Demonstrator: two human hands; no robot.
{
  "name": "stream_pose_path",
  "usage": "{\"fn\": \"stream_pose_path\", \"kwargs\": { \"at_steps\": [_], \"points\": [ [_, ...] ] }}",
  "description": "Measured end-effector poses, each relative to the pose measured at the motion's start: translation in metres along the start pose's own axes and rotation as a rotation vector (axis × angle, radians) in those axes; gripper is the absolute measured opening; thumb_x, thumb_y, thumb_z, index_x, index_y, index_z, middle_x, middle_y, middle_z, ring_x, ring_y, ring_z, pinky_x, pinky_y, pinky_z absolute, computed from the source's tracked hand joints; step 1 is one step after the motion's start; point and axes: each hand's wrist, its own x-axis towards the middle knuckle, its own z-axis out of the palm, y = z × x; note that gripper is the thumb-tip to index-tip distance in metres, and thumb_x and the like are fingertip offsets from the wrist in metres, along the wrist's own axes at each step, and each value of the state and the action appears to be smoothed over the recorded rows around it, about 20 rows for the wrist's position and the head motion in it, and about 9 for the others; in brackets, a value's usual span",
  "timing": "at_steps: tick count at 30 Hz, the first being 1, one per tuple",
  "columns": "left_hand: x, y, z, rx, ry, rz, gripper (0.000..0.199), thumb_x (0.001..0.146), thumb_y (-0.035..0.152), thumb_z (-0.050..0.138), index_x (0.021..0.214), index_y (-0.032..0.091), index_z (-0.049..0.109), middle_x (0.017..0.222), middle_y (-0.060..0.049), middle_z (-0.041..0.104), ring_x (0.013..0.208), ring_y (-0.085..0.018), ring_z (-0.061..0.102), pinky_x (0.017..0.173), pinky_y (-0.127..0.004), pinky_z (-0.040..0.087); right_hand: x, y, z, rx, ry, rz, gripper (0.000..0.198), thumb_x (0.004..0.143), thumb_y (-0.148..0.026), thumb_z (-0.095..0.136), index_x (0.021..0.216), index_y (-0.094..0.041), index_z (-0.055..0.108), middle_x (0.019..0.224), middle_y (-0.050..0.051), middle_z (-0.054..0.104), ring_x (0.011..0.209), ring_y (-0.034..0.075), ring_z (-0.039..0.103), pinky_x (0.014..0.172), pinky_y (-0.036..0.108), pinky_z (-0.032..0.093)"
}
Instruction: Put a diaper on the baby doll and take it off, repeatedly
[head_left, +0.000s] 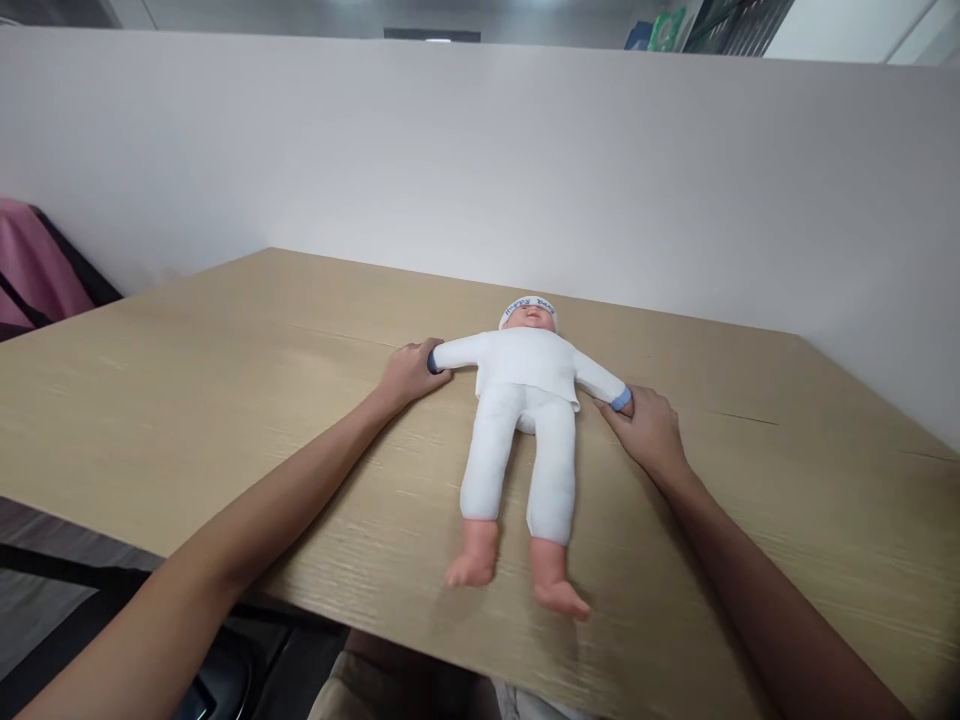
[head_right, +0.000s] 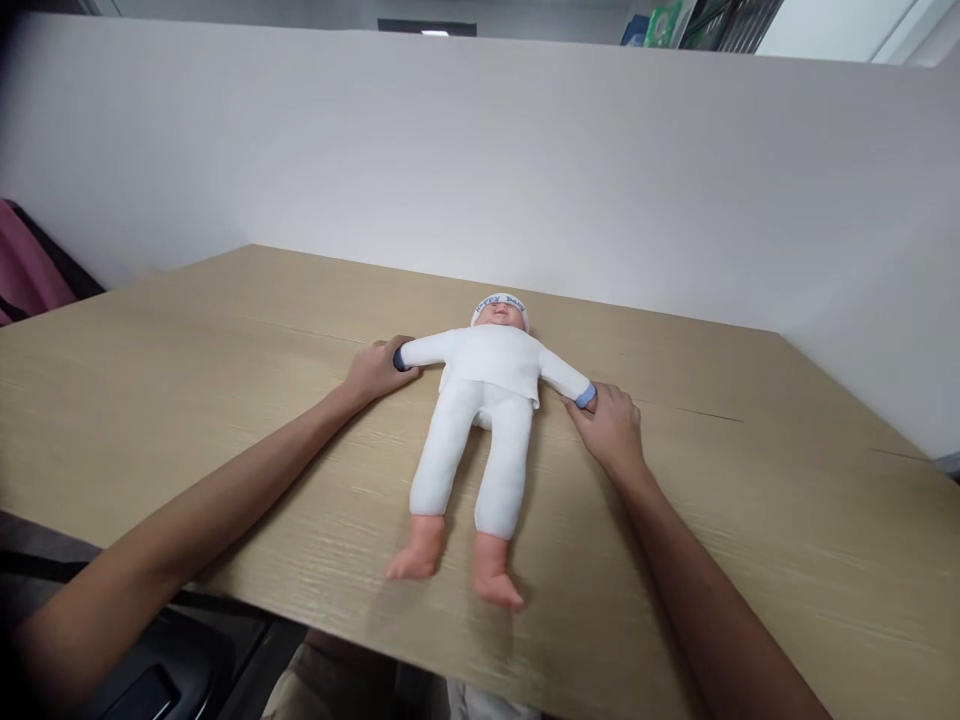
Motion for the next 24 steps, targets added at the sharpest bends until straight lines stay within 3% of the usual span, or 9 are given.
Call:
{"fn": "stream_pose_path", "kwargs": {
  "at_steps": [4,7,9,12,16,19,20,22,24],
  "points": [
    [-0.019,0.002,-0.002,-0.015,0.013,-0.034,0.076,0.098,0.052,0.066,0.165,0.017,0.054,0.134,-0.02,0.079,0.124,-0.041,0.074,0.1,-0.047,0.058,-0.016,-0.005,-0.006,0.013,-0.024,0.026,0.057,0.103,-0.055,0.053,0.134,-0.012,0.072,0.129,0.024,0.076,0.117,0.038,0.066,0.1,0.047,0.05],
    [-0.034,0.007,-0.004,-0.04,0.054,-0.034,0.083,0.101,0.046,0.062,0.174,0.012,0.04,0.152,-0.024,0.068,0.144,-0.044,0.06,0.115,-0.054,0.052,-0.03,-0.018,-0.012,0.005,-0.019,0.121,0.07,0.102,-0.054,0.054,0.154,-0.006,0.059,0.159,0.03,0.06,0.143,0.045,0.054,0.115,0.057,0.045],
    [-0.045,0.014,-0.013,-0.085,0.12,-0.051,0.086,0.1,0.041,0.062,0.176,0.01,0.034,0.165,-0.026,0.056,0.154,-0.046,0.049,0.123,-0.061,0.044,-0.044,-0.034,-0.026,0.016,-0.033,0.19,0.081,0.1,-0.052,0.06,0.163,-0.003,0.048,0.17,0.034,0.046,0.154,0.049,0.044,0.121,0.065,0.041],
    [-0.073,0.035,-0.042,-0.245,0.264,-0.072,0.088,0.1,0.041,0.066,0.174,0.007,0.033,0.169,-0.029,0.05,0.157,-0.045,0.045,0.129,-0.065,0.036,-0.087,-0.068,-0.066,0.104,0.04,0.118,0.083,0.1,-0.048,0.065,0.166,-0.004,0.043,0.167,0.034,0.049,0.157,0.048,0.044,0.126,0.068,0.037],
    [-0.169,0.08,-0.079,-0.575,0.547,0.018,0.064,0.107,0.043,0.065,0.165,0.024,0.045,0.157,-0.017,0.063,0.14,-0.033,0.062,0.118,-0.054,0.05,-0.201,-0.105,-0.117,0.266,0.379,-0.208,0.053,0.106,-0.03,0.063,0.159,-0.025,0.054,0.152,0.015,0.067,0.145,0.034,0.06,0.125,0.059,0.046],
    [-0.279,0.109,-0.066,-0.755,0.887,0.112,0.022,0.112,0.038,0.056,0.13,0.031,0.066,0.107,-0.004,0.074,0.093,-0.025,0.071,0.094,-0.046,0.057,-0.301,-0.105,-0.117,0.37,0.584,-0.417,0.04,0.097,-0.01,0.068,0.132,-0.031,0.066,0.108,0.003,0.076,0.102,0.023,0.074,0.101,0.043,0.061],
    [-0.316,0.117,-0.053,-0.771,0.846,0.223,0.018,0.112,0.039,0.053,0.114,0.031,0.069,0.091,-0.002,0.071,0.08,-0.024,0.067,0.085,-0.044,0.056,-0.331,-0.101,-0.108,0.397,0.526,-0.443,0.039,0.095,-0.007,0.07,0.126,-0.032,0.067,0.102,0.0,0.075,0.092,0.02,0.073,0.092,0.039,0.062],
    [-0.378,0.128,-0.022,-0.754,0.497,0.391,0.027,0.112,0.038,0.05,0.093,0.029,0.068,0.075,-0.001,0.067,0.066,-0.022,0.06,0.073,-0.041,0.049,-0.381,-0.091,-0.086,0.44,0.352,-0.206,0.029,0.098,-0.016,0.075,0.123,-0.029,0.068,0.103,0.002,0.075,0.09,0.021,0.074,0.085,0.037,0.063],
    [-0.418,0.137,0.008,-0.77,0.109,0.212,0.035,0.112,0.038,0.047,0.084,0.026,0.064,0.075,-0.004,0.067,0.071,-0.024,0.062,0.075,-0.041,0.048,-0.416,-0.083,-0.063,0.555,0.144,0.122,0.03,0.103,-0.038,0.075,0.129,-0.026,0.068,0.107,0.005,0.077,0.088,0.022,0.074,0.082,0.038,0.064]
  ]
}}
